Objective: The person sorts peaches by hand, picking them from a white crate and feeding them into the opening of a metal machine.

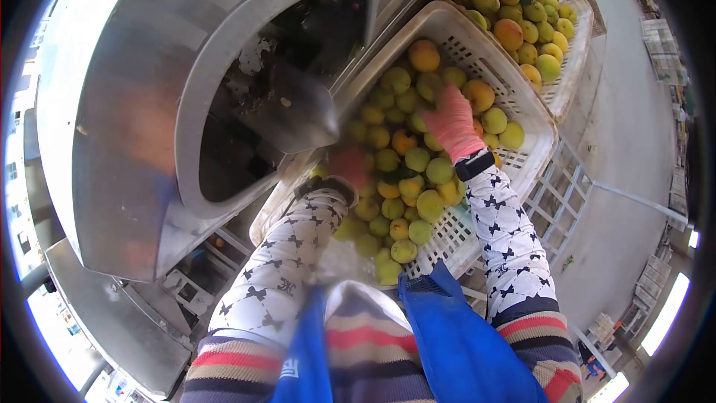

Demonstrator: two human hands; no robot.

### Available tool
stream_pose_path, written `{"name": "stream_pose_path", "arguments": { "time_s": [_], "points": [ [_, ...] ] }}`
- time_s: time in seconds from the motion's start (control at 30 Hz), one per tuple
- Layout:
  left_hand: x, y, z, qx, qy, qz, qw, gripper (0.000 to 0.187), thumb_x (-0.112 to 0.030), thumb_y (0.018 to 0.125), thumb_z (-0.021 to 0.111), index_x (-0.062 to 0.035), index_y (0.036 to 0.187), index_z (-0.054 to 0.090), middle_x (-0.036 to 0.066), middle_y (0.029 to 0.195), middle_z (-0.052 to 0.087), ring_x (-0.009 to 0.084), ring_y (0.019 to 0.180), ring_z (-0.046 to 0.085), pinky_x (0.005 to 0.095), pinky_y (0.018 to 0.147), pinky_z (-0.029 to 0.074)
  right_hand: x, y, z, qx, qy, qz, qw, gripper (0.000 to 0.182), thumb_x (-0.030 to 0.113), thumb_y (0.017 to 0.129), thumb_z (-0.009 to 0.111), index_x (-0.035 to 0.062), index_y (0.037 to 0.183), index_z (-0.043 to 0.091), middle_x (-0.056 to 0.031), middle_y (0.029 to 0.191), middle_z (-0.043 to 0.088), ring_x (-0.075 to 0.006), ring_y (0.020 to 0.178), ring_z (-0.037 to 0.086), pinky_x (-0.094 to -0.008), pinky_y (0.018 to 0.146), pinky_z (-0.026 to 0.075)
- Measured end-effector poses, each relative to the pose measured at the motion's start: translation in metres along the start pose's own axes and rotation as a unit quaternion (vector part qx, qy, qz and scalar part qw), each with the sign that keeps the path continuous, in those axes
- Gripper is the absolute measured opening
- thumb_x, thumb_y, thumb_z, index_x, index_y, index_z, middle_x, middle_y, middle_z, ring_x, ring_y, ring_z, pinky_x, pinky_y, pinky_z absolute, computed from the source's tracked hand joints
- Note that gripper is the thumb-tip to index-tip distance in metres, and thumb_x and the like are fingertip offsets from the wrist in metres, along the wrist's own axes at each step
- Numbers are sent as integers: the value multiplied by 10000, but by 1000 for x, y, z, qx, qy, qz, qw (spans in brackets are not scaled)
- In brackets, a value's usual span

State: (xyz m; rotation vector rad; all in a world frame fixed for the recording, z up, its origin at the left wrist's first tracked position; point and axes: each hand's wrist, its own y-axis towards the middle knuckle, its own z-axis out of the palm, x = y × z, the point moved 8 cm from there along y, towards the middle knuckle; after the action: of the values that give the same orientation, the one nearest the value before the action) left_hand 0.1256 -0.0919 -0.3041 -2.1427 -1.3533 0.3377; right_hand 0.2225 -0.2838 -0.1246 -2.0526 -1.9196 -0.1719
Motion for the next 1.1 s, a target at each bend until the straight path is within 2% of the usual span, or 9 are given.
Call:
{"name": "stream_pose_path", "arguments": {
  "time_s": [0.07, 0.17, 0.27, 0.37, 0.43, 0.53, 0.63, 0.73, 1.1],
  "points": [
    [1, 1, 8, 15, -37, 28, 999, 1095, -740, 789, 537, 57, 1487, 257, 269, 1540, 243, 412, 1441, 198, 529, 1180, 130, 33, 15, 7, 26, 26, -63, 997, 617, 291, 775, 731, 105, 1323, 515, -185, 1166, 598, -389, 1036, 601, -451, 874, 504],
    [-4, 3, 7, 50, 67, 38, 996, 1099, -766, 790, 498, 50, 1488, 262, 254, 1545, 245, 413, 1442, 194, 515, 1185, 124, 38, 41, 52, -63, -55, -110, 990, 276, 252, 806, 640, 50, 992, 670, -178, 1034, 646, -368, 945, 637, -441, 776, 534],
    [0, 15, 24, 38, -22, 25, 999, 1049, -762, 795, 487, -9, 1498, 287, 228, 1545, 264, 382, 1445, 205, 500, 1189, 126, 49, 36, 22, 107, 22, -28, 994, 658, 217, 712, 753, 66, 1308, 517, -203, 1211, 573, -358, 1132, 564, -403, 928, 491],
    [0, 18, 29, 6, -80, 53, 995, 975, -706, 802, 528, -58, 1498, 314, 206, 1524, 299, 354, 1425, 247, 474, 1179, 163, 50, 9, -10, 5, 173, -63, 983, 676, 192, 666, 781, 58, 1285, 546, -183, 1171, 592, -333, 1068, 598, -375, 933, 497],
    [4, 12, 12, -6, -116, 59, 991, 947, -659, 801, 570, -63, 1494, 321, 197, 1500, 334, 343, 1397, 293, 458, 1165, 203, 63, -20, -58, -95, 342, -174, 919, 704, 182, 643, 796, 51, 1293, 558, -158, 1144, 599, -303, 996, 621, -384, 909, 507],
    [6, 8, -1, -9, -135, 62, 989, 941, -642, 802, 581, -58, 1492, 320, 195, 1495, 343, 342, 1385, 311, 454, 1159, 218, 110, -56, -122, -85, 519, -172, 833, 746, 195, 640, 819, 57, 1321, 547, -147, 1111, 596, -304, 976, 615, -390, 889, 508],
    [10, 9, -5, -15, -140, 59, 988, 936, -626, 803, 592, -54, 1491, 319, 194, 1490, 351, 340, 1374, 328, 449, 1153, 233, 170, -67, -146, -173, 253, -231, 924, 790, 273, 637, 849, 60, 1334, 542, -155, 1112, 586, -312, 984, 610, -392, 865, 510],
    [9, 5, -6, -17, -145, 55, 988, 930, -609, 804, 604, -49, 1489, 318, 192, 1485, 360, 338, 1363, 346, 444, 1147, 248, 194, -67, -125, -128, 173, -213, 953, 776, 382, 654, 828, 82, 1314, 550, -170, 1240, 546, -350, 1065, 571, -441, 837, 512],
    [16, 13, -20, -72, -175, 35, 981, 914, -549, 806, 645, -32, 1484, 314, 186, 1468, 392, 332, 1321, 411, 427, 1125, 303, 215, -71, -115, -100, 165, -236, 952, 706, 343, 796, 731, 19, 1362, 458, -218, 1187, 549, -383, 1049, 587, -406, 855, 530]
  ]
}}
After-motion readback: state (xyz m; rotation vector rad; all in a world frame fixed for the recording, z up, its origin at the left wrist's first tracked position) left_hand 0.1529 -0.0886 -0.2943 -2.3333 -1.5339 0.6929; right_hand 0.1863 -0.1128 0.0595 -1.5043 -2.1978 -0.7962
